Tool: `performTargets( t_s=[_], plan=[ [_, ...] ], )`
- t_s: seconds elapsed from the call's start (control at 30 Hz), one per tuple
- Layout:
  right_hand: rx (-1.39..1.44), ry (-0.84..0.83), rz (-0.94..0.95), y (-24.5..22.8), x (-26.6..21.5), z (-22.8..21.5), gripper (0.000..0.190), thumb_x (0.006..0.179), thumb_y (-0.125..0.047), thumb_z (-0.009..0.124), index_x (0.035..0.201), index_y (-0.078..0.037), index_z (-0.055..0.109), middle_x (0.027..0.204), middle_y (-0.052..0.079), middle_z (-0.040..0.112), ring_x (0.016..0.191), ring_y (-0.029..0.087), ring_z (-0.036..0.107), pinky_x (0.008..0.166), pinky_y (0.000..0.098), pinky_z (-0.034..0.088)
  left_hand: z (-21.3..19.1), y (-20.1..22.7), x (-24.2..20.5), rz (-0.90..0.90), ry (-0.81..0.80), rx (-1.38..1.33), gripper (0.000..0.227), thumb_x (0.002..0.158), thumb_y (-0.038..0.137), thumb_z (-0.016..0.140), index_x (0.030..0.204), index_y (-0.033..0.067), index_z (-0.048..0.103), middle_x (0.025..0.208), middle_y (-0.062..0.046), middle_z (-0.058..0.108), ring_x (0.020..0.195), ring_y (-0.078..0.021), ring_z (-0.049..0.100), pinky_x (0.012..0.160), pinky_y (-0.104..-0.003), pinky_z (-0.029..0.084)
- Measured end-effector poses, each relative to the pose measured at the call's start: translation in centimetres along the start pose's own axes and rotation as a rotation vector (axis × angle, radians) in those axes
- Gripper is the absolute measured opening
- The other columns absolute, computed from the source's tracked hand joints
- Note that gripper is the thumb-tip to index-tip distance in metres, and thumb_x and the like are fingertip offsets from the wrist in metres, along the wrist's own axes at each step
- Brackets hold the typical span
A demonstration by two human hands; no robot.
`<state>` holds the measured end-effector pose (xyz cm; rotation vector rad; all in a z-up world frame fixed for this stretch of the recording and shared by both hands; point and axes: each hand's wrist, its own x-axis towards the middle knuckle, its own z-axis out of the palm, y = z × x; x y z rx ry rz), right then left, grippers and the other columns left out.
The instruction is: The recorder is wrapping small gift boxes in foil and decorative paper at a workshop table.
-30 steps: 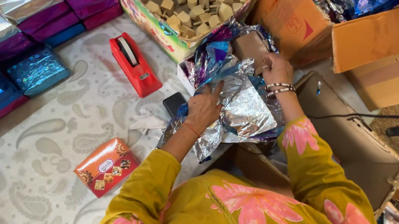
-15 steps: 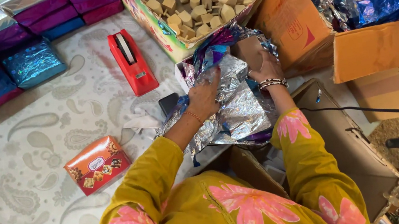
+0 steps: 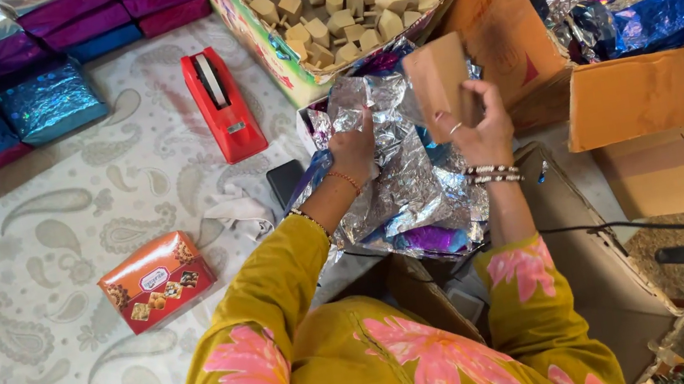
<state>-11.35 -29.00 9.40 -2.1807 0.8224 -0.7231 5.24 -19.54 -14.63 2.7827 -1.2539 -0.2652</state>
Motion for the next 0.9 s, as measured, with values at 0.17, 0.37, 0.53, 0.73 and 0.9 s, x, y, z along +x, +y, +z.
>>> performTargets(
  t_s=[0.17, 0.37, 0.53, 0.73, 0.9],
  plan=[
    [-0.017, -0.105, -0.156, -0.5, -2.6, 1.5, 0.062, 0.076, -0.033, 0.088, 0.127, -0.011, 0.06, 0.128, 0.014, 0.067, 0.116, 0.031, 0.067, 0.099, 0.0416, 0.054, -6.6, 0.1, -2.6, 0.029, 0.024, -0.019, 0.115, 0.074, 0.025, 0.084, 0.165, 0.0024, 0.018, 0.099, -0.008, 0.076, 0.087, -0.0284, 0.075, 0.069, -0.043, 0.049],
    [-0.417, -0.193, -0.128, 4.2, -2.9, 5.3, 0.069, 0.071, -0.036, 0.088, 0.129, -0.013, 0.058, 0.137, 0.014, 0.057, 0.127, 0.036, 0.054, 0.102, 0.0478, 0.047, -13.0, -1.6, -6.6, 0.012, -0.11, -0.261, 0.127, 0.065, 0.043, 0.089, 0.159, 0.0014, 0.014, 0.108, -0.017, 0.071, 0.096, -0.0344, 0.071, 0.08, -0.047, 0.054],
    [-0.492, -0.24, -0.071, 5.9, -2.8, 6.1, 0.076, 0.073, -0.04, 0.086, 0.136, -0.014, 0.052, 0.142, 0.015, 0.053, 0.133, 0.038, 0.049, 0.107, 0.0485, 0.043, -16.3, -3.1, -11.7, 0.164, 0.081, -0.445, 0.114, 0.066, 0.044, 0.087, 0.156, 0.013, 0.024, 0.119, -0.023, 0.067, 0.099, -0.038, 0.07, 0.077, -0.048, 0.058],
    [-0.484, -0.235, -0.188, 7.3, -3.0, 5.1, 0.074, 0.079, -0.043, 0.086, 0.139, -0.011, 0.054, 0.15, 0.028, 0.044, 0.136, 0.047, 0.042, 0.111, 0.0511, 0.038, -21.8, -7.3, -20.5, 0.351, 0.439, -0.697, 0.076, 0.086, 0.035, 0.079, 0.152, 0.0222, 0.044, 0.132, -0.015, 0.068, 0.085, -0.0309, 0.073, 0.076, -0.042, 0.059],
    [-0.299, -0.182, -0.268, 4.6, -4.0, 3.5, 0.055, 0.089, -0.038, 0.08, 0.131, -0.009, 0.062, 0.14, 0.025, 0.057, 0.135, 0.044, 0.051, 0.114, 0.0495, 0.041, -23.9, -13.2, -26.7, -0.045, 0.286, -0.989, 0.059, 0.086, 0.017, 0.077, 0.142, 0.0173, 0.058, 0.115, 0.0, 0.075, 0.052, -0.0059, 0.054, 0.051, -0.025, 0.048]
  ],
)
